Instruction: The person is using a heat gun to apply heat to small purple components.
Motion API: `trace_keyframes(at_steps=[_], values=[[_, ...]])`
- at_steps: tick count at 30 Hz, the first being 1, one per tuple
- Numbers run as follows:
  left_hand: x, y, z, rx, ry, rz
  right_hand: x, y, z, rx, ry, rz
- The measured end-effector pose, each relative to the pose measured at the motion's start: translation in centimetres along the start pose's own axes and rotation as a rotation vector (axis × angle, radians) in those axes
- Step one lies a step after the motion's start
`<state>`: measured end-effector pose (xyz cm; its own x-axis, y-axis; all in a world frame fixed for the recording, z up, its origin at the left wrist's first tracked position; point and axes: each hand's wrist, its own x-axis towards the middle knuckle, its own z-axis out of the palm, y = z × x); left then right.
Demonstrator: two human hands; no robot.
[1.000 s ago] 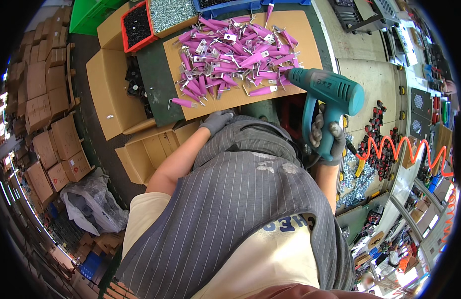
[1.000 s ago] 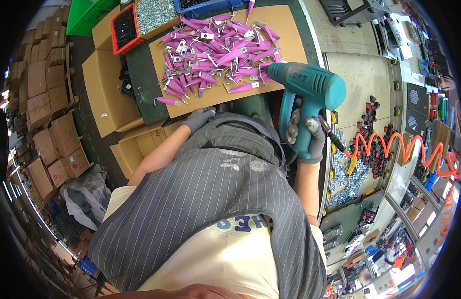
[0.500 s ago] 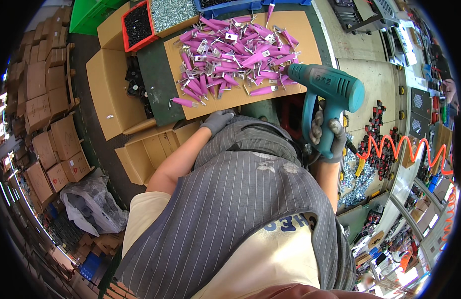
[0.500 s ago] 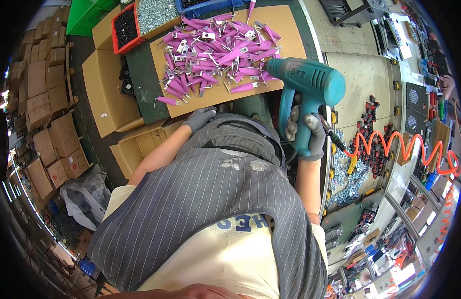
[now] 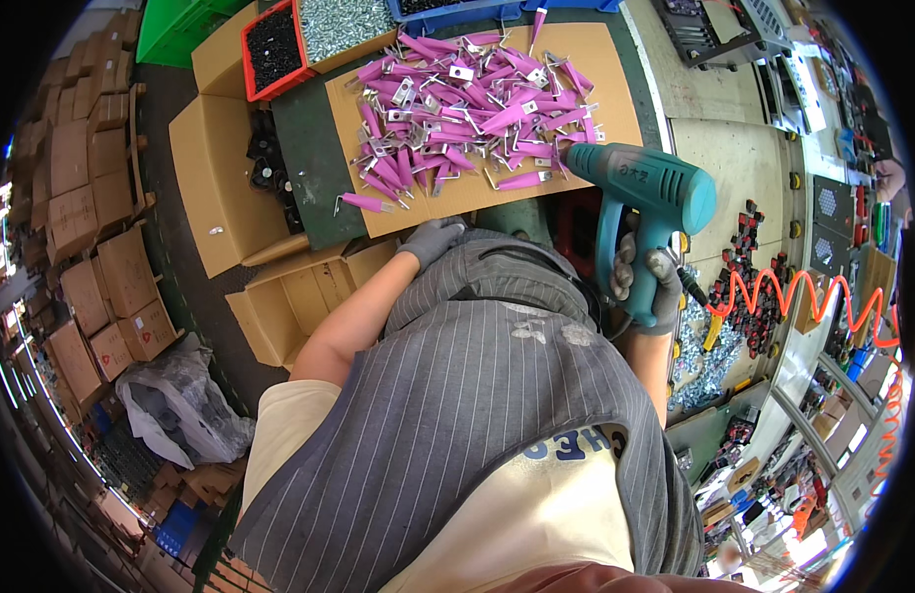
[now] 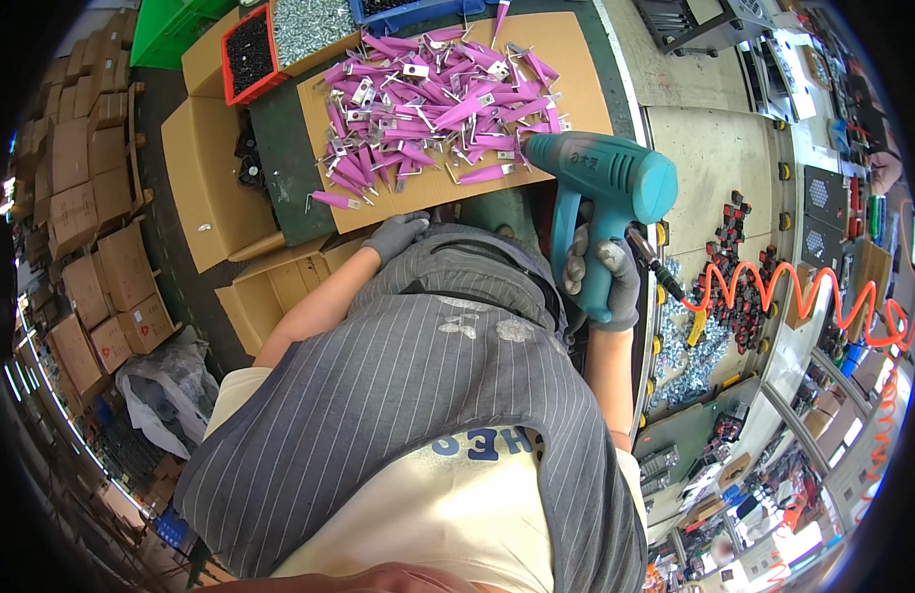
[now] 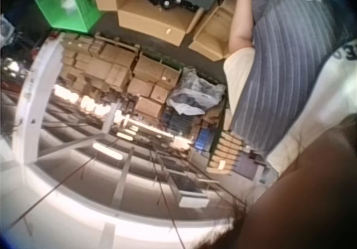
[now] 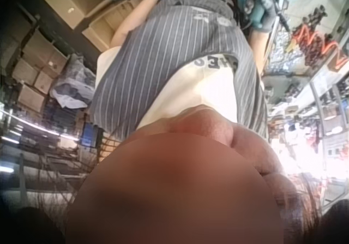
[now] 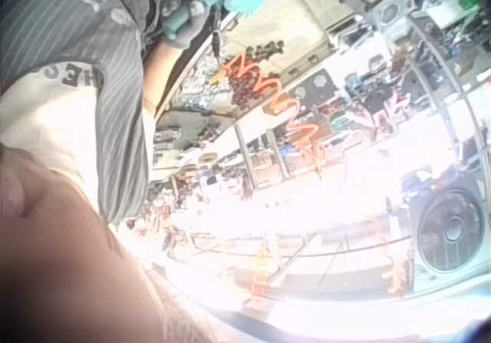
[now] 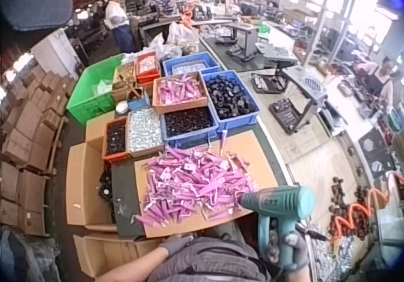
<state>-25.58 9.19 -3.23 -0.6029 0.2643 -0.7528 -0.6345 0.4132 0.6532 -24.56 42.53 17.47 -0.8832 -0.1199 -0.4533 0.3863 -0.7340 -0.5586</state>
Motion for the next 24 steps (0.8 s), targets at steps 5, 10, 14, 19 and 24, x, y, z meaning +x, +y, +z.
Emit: trace_keyframes(at_steps=[5,10,14,19,24], values=[[0.2,-0.2,0.0,-0.027,0.006,-0.043,0.3,0.0,0.2,0.001,0.015,0.002],[0.4,-0.8,0.1,-0.043,0.0,-0.04,1.1,-0.1,0.2,0.009,-0.052,-0.023],[-0.2,0.3,0.0,-0.024,-0.003,-0.029,1.3,-0.1,0.8,-0.009,-0.043,-0.019],[-0.4,0.5,0.0,-0.014,0.003,-0.036,1.0,0.3,0.9,0.04,-0.103,0.036],[-0.3,0.3,-0.1,0.02,0.008,0.0,0.8,0.6,1.5,-0.002,-0.122,0.061]])
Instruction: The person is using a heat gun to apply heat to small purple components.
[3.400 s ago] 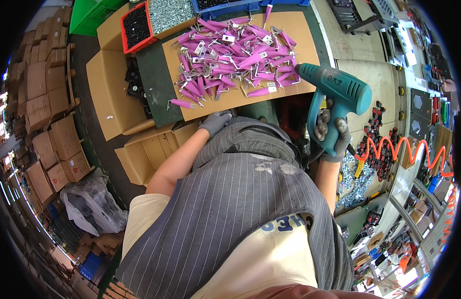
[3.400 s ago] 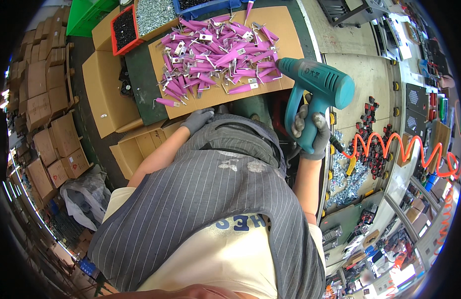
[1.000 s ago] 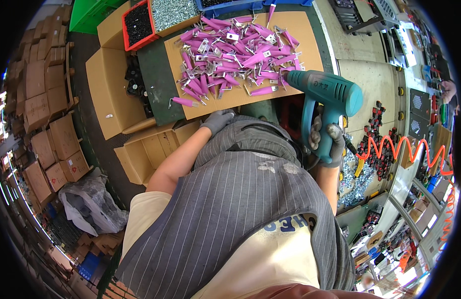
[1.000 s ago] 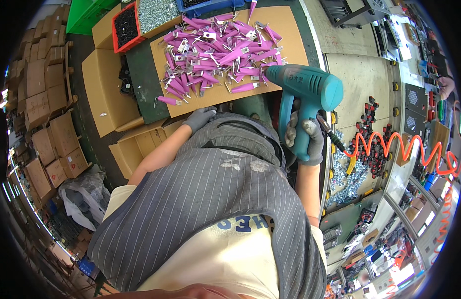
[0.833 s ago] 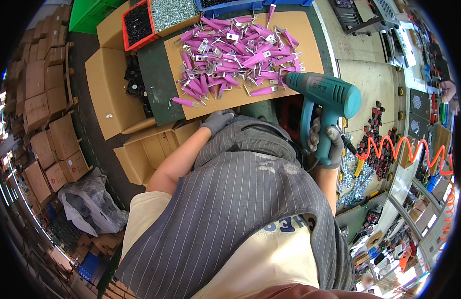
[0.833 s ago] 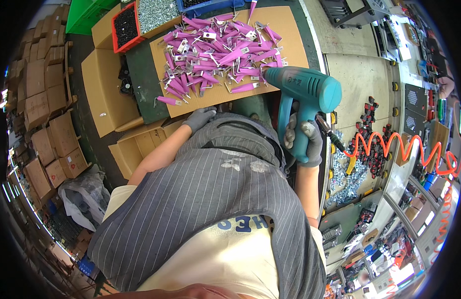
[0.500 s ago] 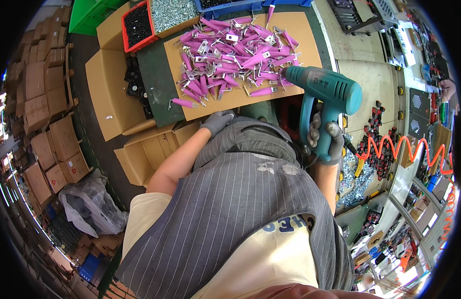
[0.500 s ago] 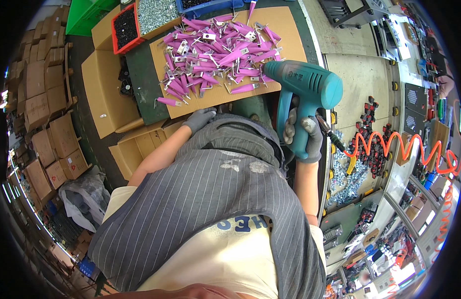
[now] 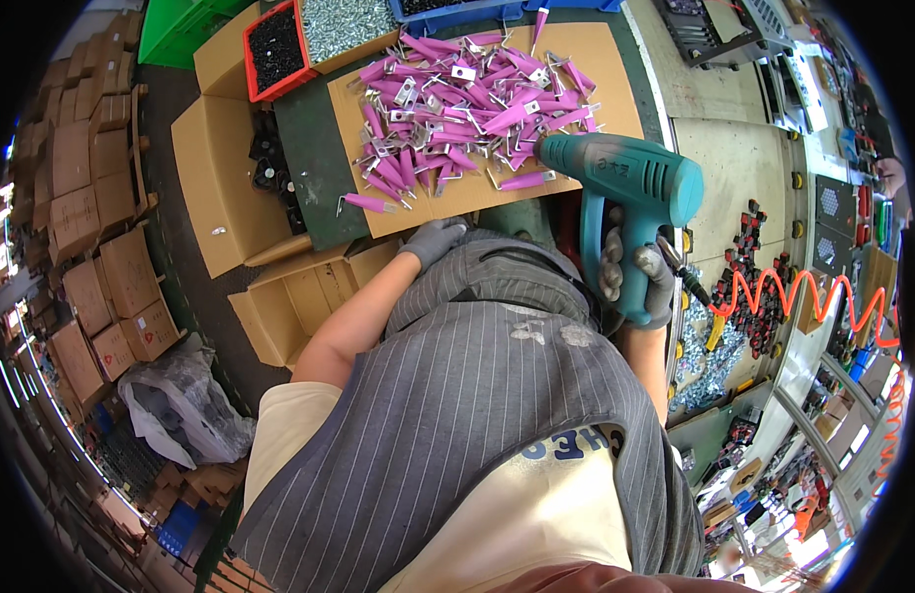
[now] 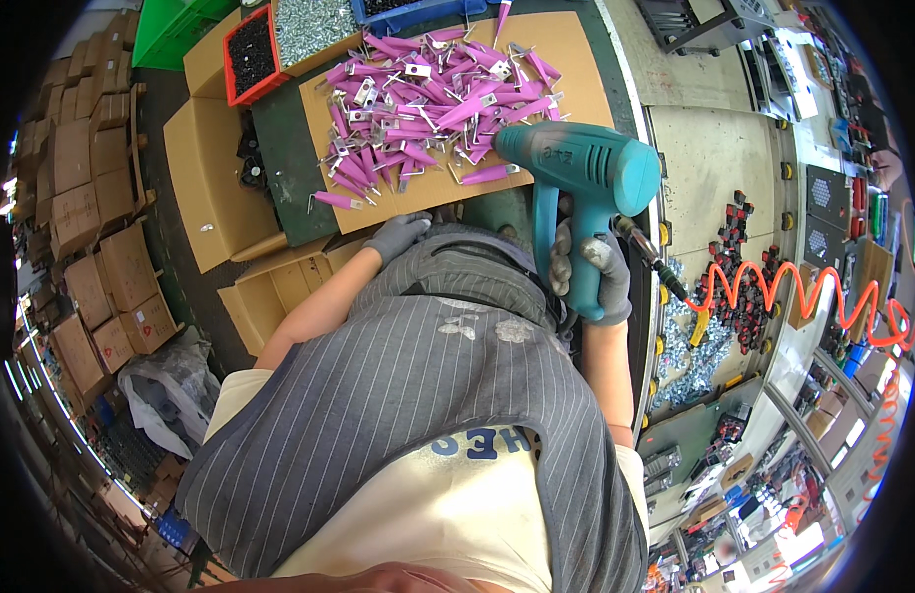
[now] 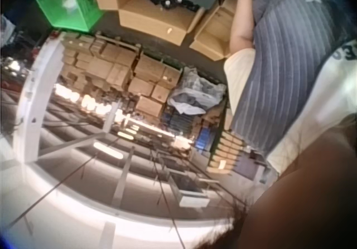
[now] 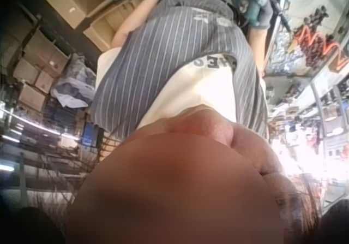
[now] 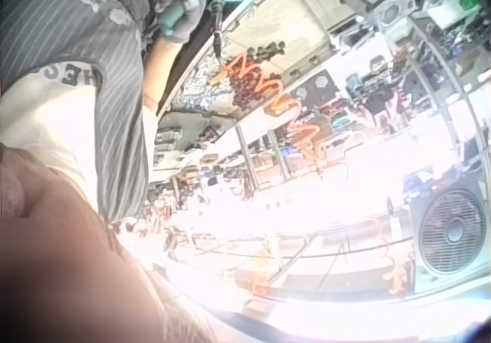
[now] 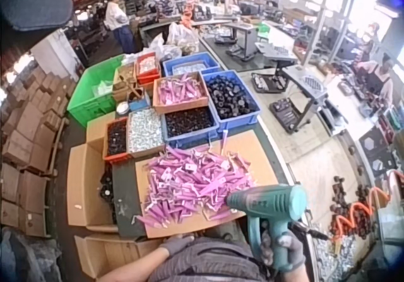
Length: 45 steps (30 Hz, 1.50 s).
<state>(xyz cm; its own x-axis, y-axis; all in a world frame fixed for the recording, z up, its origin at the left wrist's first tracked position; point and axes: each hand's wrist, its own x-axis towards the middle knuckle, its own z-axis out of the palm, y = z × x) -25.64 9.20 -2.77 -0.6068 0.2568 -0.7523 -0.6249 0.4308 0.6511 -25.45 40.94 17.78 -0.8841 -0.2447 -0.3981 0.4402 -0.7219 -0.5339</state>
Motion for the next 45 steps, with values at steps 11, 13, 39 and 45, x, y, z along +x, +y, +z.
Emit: trace_keyframes(at_steps=[11,13,39,45], values=[[0.3,-0.6,0.0,0.021,0.015,0.012,0.2,0.7,0.7,-0.075,-0.001,0.047],[0.3,-0.7,0.0,0.011,0.014,0.011,0.0,0.7,0.4,-0.081,0.014,0.044],[0.7,-1.3,-0.2,0.028,-0.008,-0.003,0.0,0.5,1.5,-0.151,0.012,0.088],[0.4,-1.1,-0.2,0.055,0.012,0.023,-0.4,0.6,0.4,-0.194,0.036,0.059]])
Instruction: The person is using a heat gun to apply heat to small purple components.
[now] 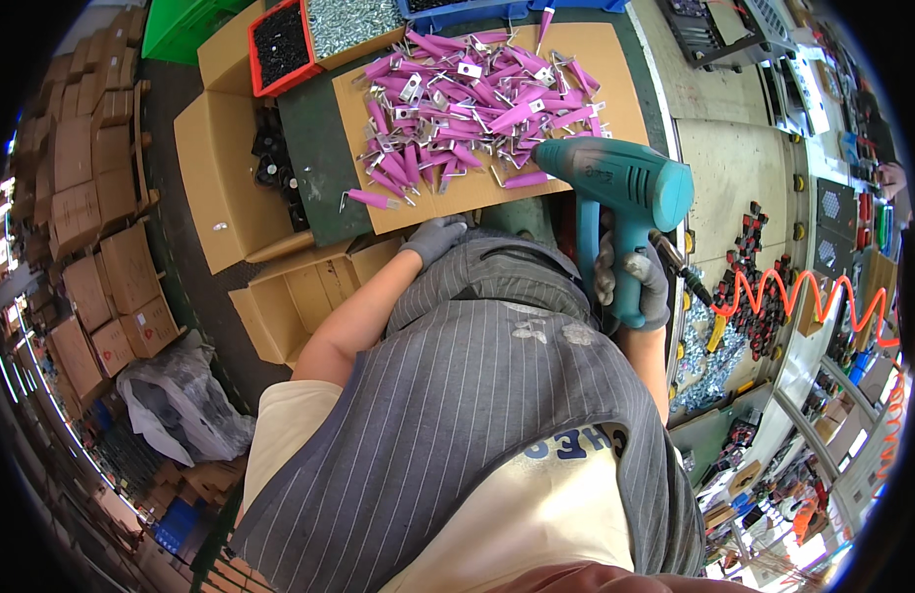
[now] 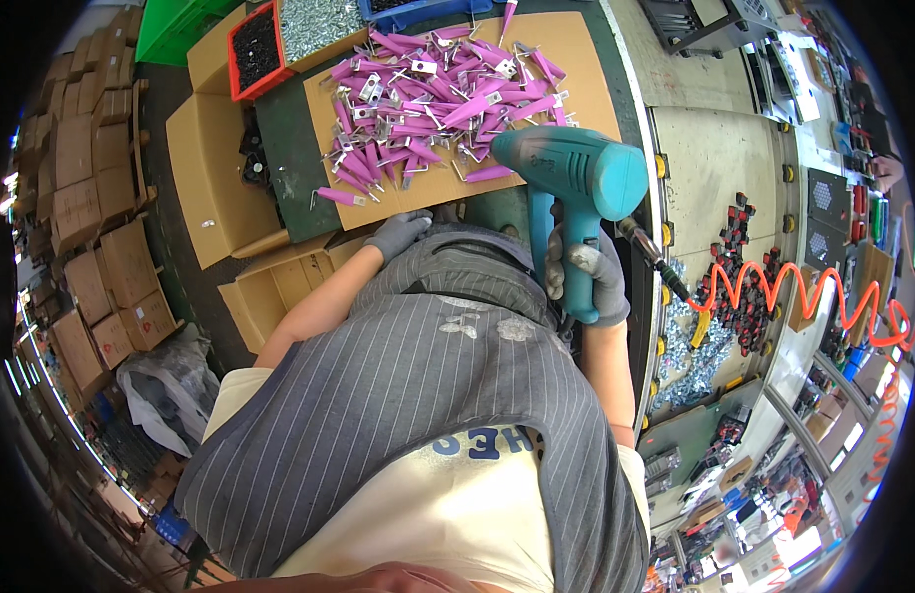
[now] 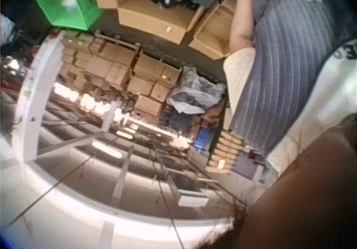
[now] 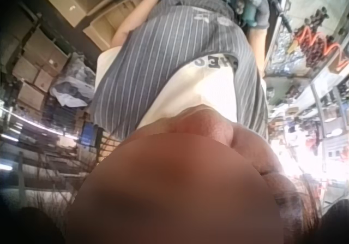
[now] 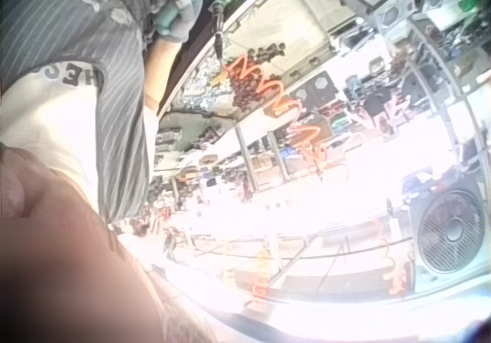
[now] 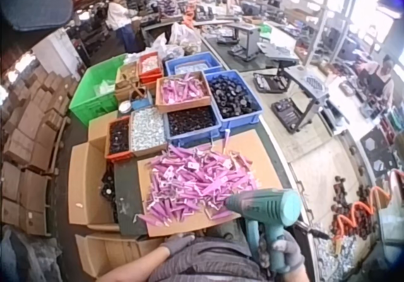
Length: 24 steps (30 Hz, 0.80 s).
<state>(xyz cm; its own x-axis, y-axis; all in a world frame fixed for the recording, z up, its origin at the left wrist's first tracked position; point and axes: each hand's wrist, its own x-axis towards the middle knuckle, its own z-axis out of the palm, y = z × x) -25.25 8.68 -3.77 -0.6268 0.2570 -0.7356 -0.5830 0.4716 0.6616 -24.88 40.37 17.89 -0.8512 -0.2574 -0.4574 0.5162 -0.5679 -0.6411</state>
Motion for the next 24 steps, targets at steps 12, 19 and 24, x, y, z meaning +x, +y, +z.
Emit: trace_keyframes(at_steps=[12,19,24], values=[[-0.6,1.2,-0.1,-0.028,-0.007,-0.037,-0.3,-0.1,-1.2,0.119,0.062,-0.086],[-0.5,1.2,-0.1,-0.006,-0.004,-0.036,-0.5,-0.2,-1.1,0.108,0.032,-0.063],[-0.9,1.8,0.0,-0.058,-0.004,-0.042,-0.6,0.2,-1.1,0.076,0.022,-0.029]])
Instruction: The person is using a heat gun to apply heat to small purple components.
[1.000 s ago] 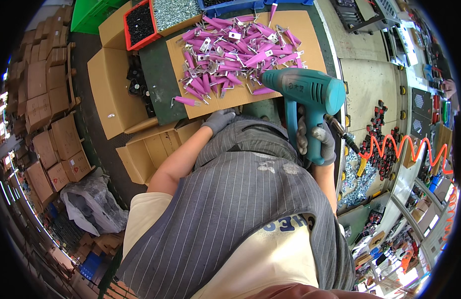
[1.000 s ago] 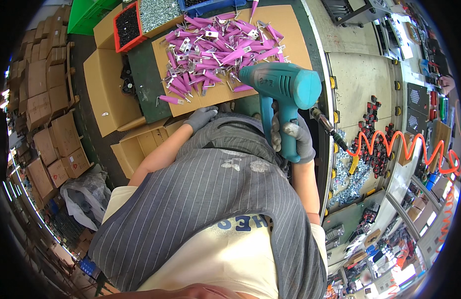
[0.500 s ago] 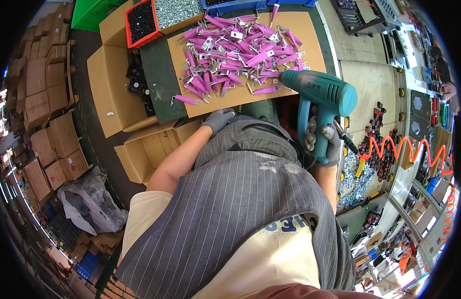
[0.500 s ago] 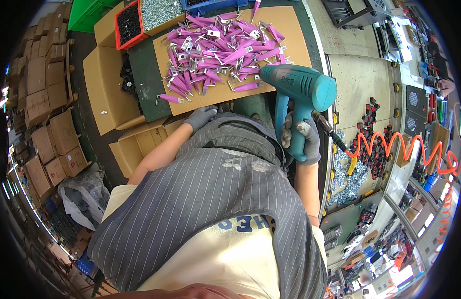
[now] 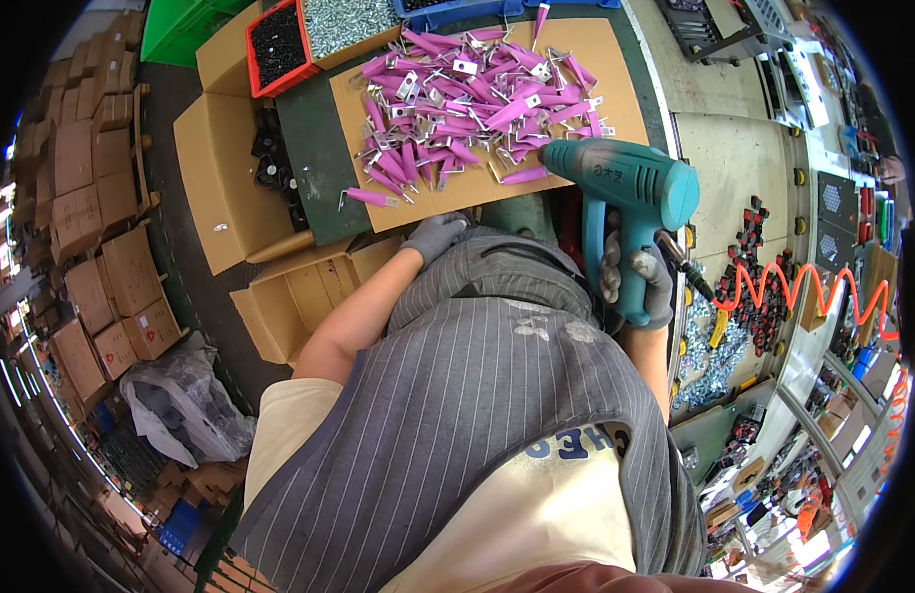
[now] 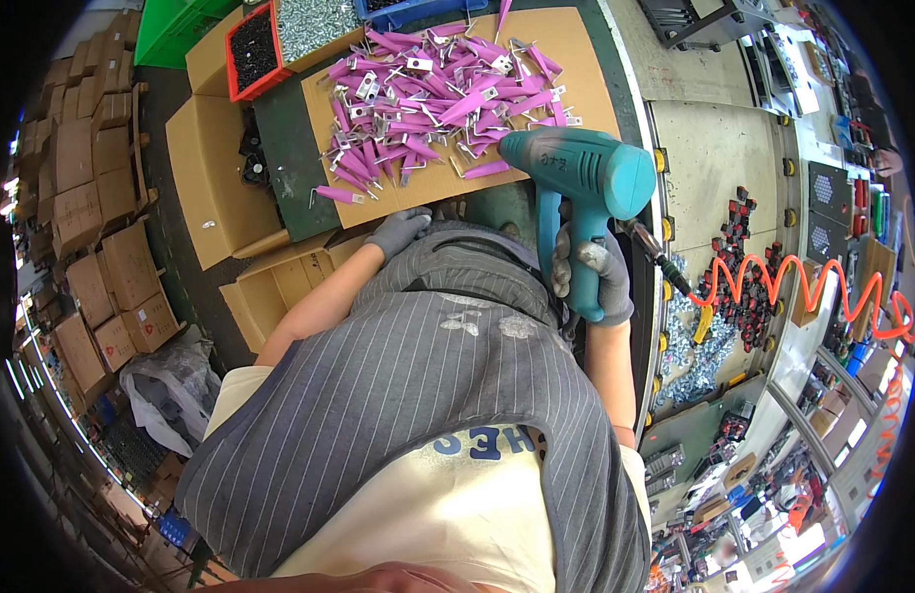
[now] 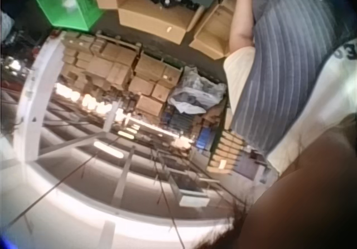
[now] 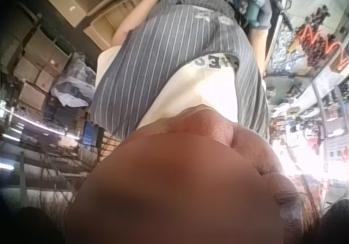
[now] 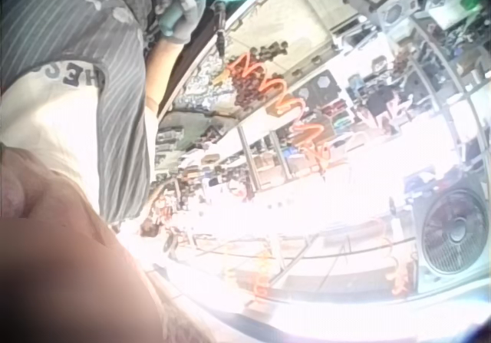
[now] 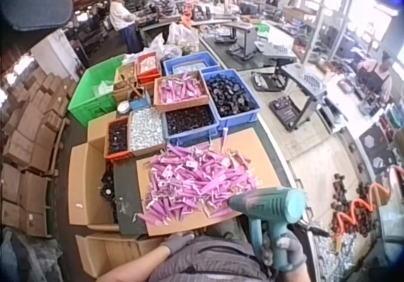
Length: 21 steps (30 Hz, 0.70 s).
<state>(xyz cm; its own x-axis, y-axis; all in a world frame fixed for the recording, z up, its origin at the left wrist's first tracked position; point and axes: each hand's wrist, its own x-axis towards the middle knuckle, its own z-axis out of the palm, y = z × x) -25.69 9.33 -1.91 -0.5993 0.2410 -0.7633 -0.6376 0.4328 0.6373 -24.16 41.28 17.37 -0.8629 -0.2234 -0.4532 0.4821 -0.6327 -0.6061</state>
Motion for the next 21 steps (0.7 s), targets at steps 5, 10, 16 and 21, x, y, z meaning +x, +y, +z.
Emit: trace_keyframes(at_steps=[5,10,16,21], values=[[0.2,-0.6,0.1,-0.062,-0.001,-0.008,-0.4,0.1,0.1,-0.045,-0.012,0.065],[0.4,-1.5,0.2,-0.095,0.01,-0.014,-1.1,0.7,0.4,-0.139,0.04,0.072],[-0.2,-1.2,0.3,-0.094,0.021,-0.032,-1.3,0.8,0.4,-0.146,0.068,0.069],[-0.2,-1.8,0.4,-0.122,0.039,-0.013,-0.9,1.0,0.6,-0.111,0.013,0.108]])
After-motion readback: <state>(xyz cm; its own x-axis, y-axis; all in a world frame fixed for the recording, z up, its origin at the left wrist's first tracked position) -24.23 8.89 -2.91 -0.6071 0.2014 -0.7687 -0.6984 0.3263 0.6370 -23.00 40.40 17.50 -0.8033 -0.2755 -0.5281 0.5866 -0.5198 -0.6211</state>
